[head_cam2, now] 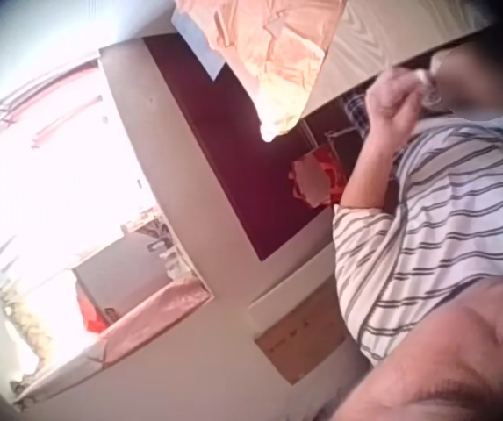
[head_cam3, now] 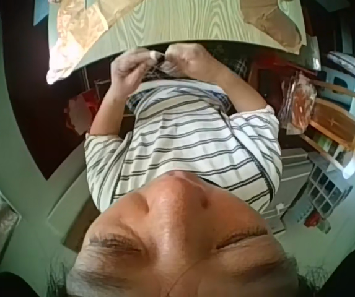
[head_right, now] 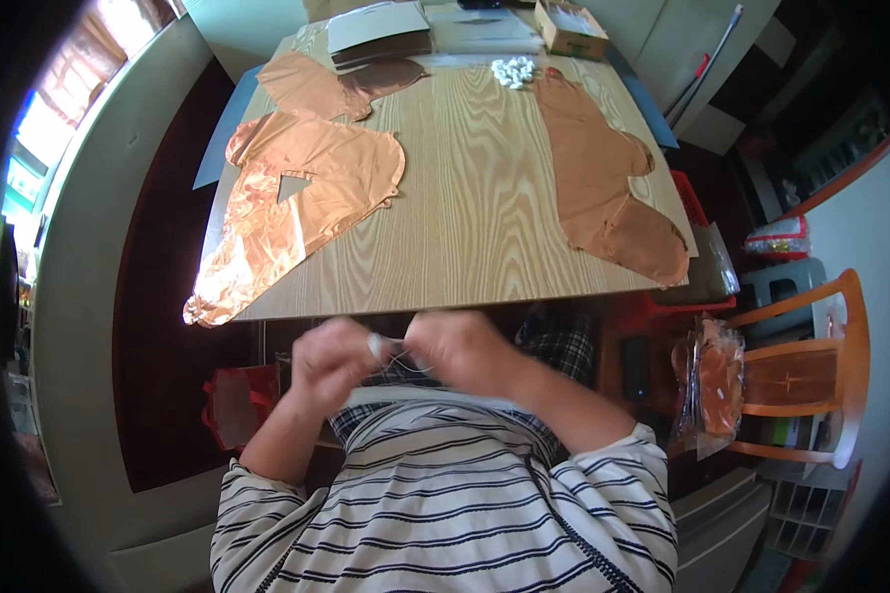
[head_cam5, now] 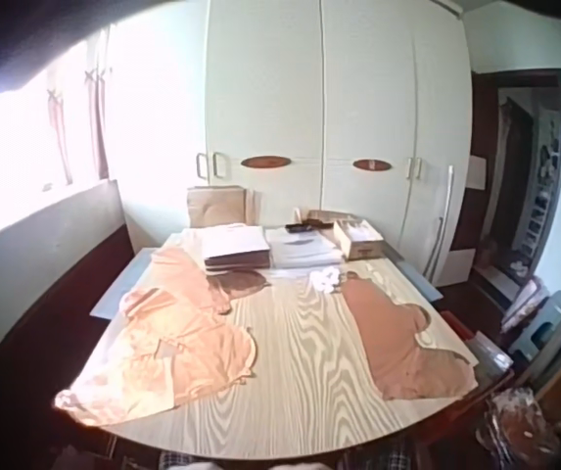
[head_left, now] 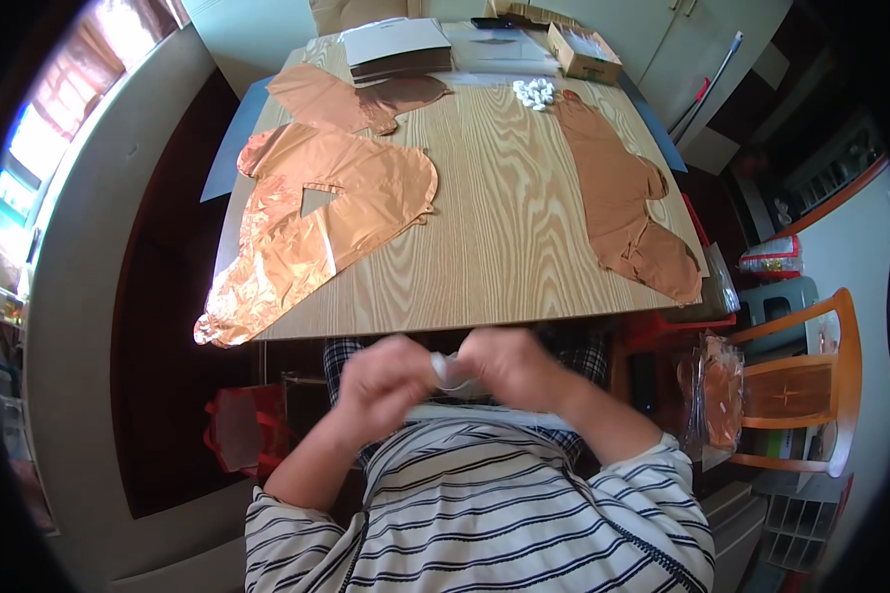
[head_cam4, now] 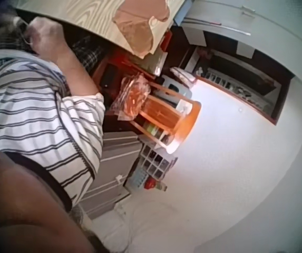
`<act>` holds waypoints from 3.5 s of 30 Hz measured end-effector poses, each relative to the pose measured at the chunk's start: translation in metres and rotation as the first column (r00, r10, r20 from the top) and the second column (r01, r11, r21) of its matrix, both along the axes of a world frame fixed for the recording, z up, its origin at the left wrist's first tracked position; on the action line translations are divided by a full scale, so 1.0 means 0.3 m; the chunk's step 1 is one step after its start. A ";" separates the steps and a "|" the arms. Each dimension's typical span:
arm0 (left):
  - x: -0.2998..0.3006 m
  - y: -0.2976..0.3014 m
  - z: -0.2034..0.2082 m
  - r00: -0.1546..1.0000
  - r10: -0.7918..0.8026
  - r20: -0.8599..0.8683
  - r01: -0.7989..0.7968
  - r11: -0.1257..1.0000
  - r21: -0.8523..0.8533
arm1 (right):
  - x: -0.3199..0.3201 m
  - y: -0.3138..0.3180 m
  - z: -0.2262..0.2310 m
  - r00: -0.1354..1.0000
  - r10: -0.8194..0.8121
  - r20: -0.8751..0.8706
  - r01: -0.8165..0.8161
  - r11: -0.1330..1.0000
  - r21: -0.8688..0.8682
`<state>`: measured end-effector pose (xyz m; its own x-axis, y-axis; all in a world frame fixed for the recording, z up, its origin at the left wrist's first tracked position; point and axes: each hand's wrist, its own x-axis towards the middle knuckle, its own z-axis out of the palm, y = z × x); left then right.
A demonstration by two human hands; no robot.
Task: Attaching plastic valves or clips to copper-colored foil balloons.
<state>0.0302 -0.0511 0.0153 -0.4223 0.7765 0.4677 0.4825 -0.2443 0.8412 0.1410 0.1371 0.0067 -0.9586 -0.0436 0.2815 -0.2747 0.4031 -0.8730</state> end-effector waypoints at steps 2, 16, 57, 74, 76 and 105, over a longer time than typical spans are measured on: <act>-0.033 0.012 -0.013 0.986 0.159 -0.040 -0.163 0.973 -0.162 | 0.061 -0.066 0.016 0.977 0.215 -0.006 -0.215 0.976 -0.034; 0.047 0.006 0.008 0.978 -0.176 0.108 0.176 0.984 0.008 | -0.003 0.028 0.063 0.998 -0.007 0.064 0.005 0.999 0.034; 0.060 -0.004 -0.024 0.986 -0.133 0.102 0.152 0.967 -0.205 | 0.016 0.023 0.086 0.967 0.082 -0.243 -0.079 0.997 0.023; 0.078 0.033 -0.045 0.991 0.093 -0.096 -0.110 0.975 -0.192 | -0.005 0.019 0.108 0.968 0.111 -0.223 -0.091 0.991 0.098; 0.096 0.040 -0.007 0.999 -0.017 0.045 0.025 0.984 -0.175 | -0.038 0.075 0.092 0.997 -0.040 -0.070 0.048 0.992 0.113; 0.112 0.060 -0.113 0.378 0.069 0.923 0.020 0.996 -0.083 | -0.015 -0.012 0.002 0.896 -0.086 -0.435 0.276 0.877 0.395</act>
